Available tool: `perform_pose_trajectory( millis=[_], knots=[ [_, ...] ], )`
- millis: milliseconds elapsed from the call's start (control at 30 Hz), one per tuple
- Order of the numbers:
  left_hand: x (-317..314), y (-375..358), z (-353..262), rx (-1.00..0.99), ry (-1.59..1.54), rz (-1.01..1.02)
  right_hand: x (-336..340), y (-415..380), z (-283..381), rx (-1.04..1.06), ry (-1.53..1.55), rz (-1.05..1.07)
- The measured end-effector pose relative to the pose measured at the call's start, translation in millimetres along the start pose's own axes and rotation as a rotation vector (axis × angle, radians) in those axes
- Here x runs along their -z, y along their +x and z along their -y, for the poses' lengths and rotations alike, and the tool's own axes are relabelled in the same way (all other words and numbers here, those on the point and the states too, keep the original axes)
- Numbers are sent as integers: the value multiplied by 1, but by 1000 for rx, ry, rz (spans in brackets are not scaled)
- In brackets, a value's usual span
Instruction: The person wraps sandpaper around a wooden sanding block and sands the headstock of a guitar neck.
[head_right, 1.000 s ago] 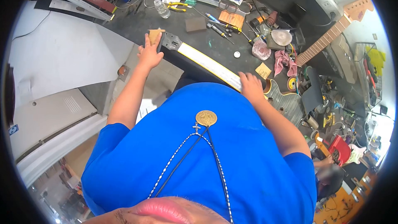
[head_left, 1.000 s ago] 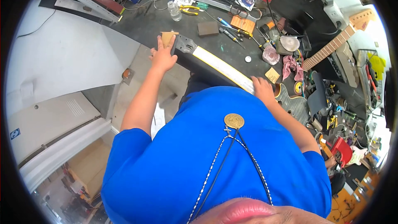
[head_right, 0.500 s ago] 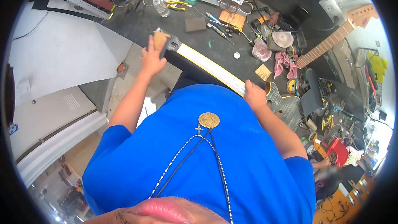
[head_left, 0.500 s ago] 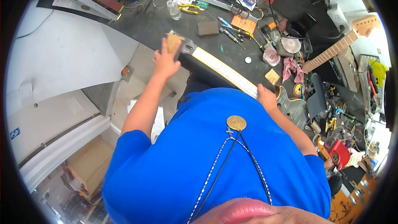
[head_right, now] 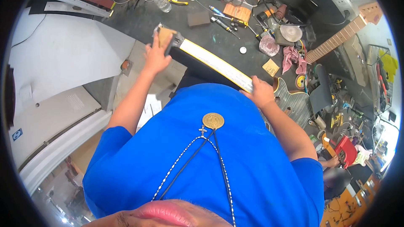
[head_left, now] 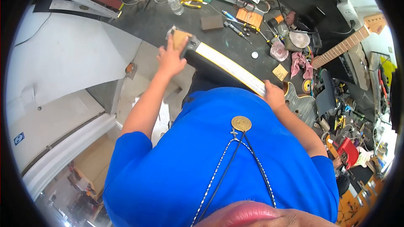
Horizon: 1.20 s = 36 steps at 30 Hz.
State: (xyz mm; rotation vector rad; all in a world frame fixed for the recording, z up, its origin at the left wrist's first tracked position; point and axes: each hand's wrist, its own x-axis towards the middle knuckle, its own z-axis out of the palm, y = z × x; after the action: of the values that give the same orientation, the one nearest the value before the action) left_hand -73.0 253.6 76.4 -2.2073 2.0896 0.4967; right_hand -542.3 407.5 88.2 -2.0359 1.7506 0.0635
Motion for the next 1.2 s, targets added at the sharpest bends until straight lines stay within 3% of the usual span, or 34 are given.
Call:
perform_pose_trajectory(
  millis=[133, 167, 267, 300, 433, 567, 700, 800, 833, 933, 967, 1067, 1133, 1200],
  knots=[
    [9, 1, -3, 105, -77, 17, 2, -2, 5, -3, 12, 18],
    [5, -10, -14, -7, 20, 67, 4, 1, 3, 2, 14, 5],
    [4, -6, 1, -83, -5, 24, 1, -4, 3, 17, 25, 13],
    [6, 4, 5, 25, -40, -57, 4, -4, 6, 11, 31, 17],
    [8, -29, -31, -98, 29, 95, 6, -3, 5, 13, 16, 17],
    [2, 8, 5, 143, -66, 4, 5, -2, 7, -23, 15, 42],
    [12, -31, -32, -122, 48, 131, 6, -3, 6, 3, 37, -1],
    [17, 6, 0, 152, -74, 22, 3, -2, 6, -16, 31, 22],
    [15, 3, -7, 163, -61, -3, 0, -5, 7, -14, 30, 29],
    [21, -28, -37, -88, 59, 161, 4, 0, 0, -2, -7, 18],
    [20, -15, -19, -132, 59, 158, 2, 0, 0, -5, -14, 16],
    [4, 13, 4, 108, -60, -10, -3, -5, 4, -9, 31, 17],
    [22, -18, -36, -58, 65, 169, 2, -2, 1, 8, 18, 12],
    [23, -14, -24, -153, 55, 178, -2, -3, -2, -2, 3, 27]
  ],
)
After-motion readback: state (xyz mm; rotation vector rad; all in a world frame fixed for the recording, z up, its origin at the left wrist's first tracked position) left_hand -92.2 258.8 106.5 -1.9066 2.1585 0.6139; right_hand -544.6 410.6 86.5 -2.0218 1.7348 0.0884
